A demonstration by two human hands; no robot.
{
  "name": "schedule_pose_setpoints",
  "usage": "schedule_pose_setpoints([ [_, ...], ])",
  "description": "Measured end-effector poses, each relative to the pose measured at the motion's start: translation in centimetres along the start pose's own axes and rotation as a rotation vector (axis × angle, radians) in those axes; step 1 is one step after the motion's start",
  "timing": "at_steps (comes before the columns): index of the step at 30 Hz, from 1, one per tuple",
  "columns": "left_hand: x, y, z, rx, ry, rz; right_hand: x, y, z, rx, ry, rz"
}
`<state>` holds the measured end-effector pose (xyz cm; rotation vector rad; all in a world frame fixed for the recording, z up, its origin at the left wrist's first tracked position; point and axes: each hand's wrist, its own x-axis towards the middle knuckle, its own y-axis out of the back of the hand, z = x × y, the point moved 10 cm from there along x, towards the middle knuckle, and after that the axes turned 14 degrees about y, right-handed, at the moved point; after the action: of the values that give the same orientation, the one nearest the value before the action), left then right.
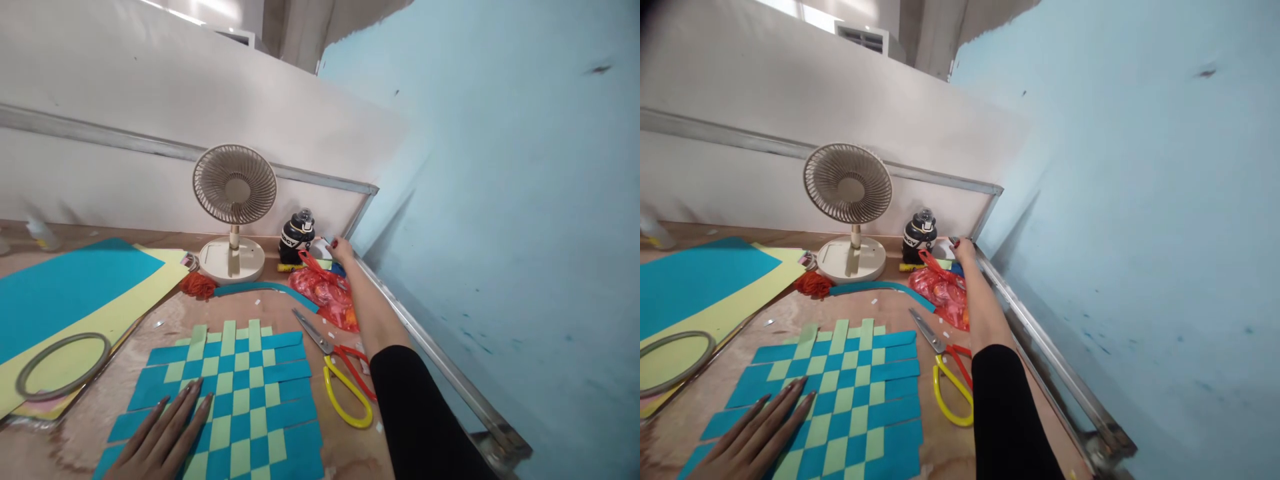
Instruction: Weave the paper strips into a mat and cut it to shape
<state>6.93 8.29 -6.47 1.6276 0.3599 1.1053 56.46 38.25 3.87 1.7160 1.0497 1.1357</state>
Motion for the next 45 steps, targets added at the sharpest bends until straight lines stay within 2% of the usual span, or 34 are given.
schedule_pose_setpoints([
  [3,0.3,0.4,0.0,0.011,-0.056,0.018,-0.8,3.3,-0.8,0.033,0.026,0.191],
  [7,0.9,1.6,0.0,-0.015,-0.027,0.057,-2.6,8.6,-0.9,0.137,0.077,0.457],
  [10,1.0,2.4,0.5,-0.036,-0.031,0.086,-4.9,12.8,-0.3,0.252,0.12,0.657],
  [13,1.0,2.6,0.7,-0.059,-0.021,0.04,-7.9,16.8,0.2,0.39,0.163,0.858],
  [16,1.1,2.5,0.6,-0.074,0.01,-0.028,-11.1,19.6,-0.1,0.547,0.208,1.005],
  [18,1.3,2.9,0.5,-0.093,0.012,-0.047,-13.0,20.4,-0.9,0.668,0.228,1.044],
  [21,2.6,4.8,-0.5,-0.207,0.094,-0.06,-15.3,20.2,-3.0,0.867,0.249,0.989],
  [23,4.8,6.2,-1.9,-0.38,0.264,-0.136,-16.5,19.1,-5.1,0.994,0.266,0.896],
  [25,7.8,7.6,-2.5,-0.642,0.445,-0.238,-17.5,17.5,-7.6,1.108,0.285,0.793],
  [27,11.8,9.0,-1.1,-0.93,0.533,-0.326,-18.2,15.4,-10.2,1.211,0.295,0.696],
  [29,16.0,9.9,1.5,-1.225,0.556,-0.386,-18.9,13.0,-12.7,1.298,0.29,0.613],
  [32,20.7,9.6,5.3,-1.32,0.544,-0.401,-20.1,9.4,-15.4,1.381,0.269,0.508],
  [34,22.4,9.0,7.0,-1.346,0.529,-0.36,-21.1,7.6,-16.2,1.397,0.237,0.44],
  [36,23.1,8.2,7.6,-1.362,0.526,-0.305,-22.2,6.9,-15.8,1.399,0.204,0.415],
  [40,23.9,7.0,6.5,-1.364,0.566,-0.195,-24.2,7.6,-13.4,1.443,0.152,0.408],
  [43,24.6,6.1,6.5,-1.373,0.567,-0.18,-25.6,8.7,-13.7,1.39,0.25,0.329],
  [45,25.0,5.7,7.0,-1.38,0.548,-0.183,-26.3,9.2,-14.0,1.309,0.289,0.339],
])
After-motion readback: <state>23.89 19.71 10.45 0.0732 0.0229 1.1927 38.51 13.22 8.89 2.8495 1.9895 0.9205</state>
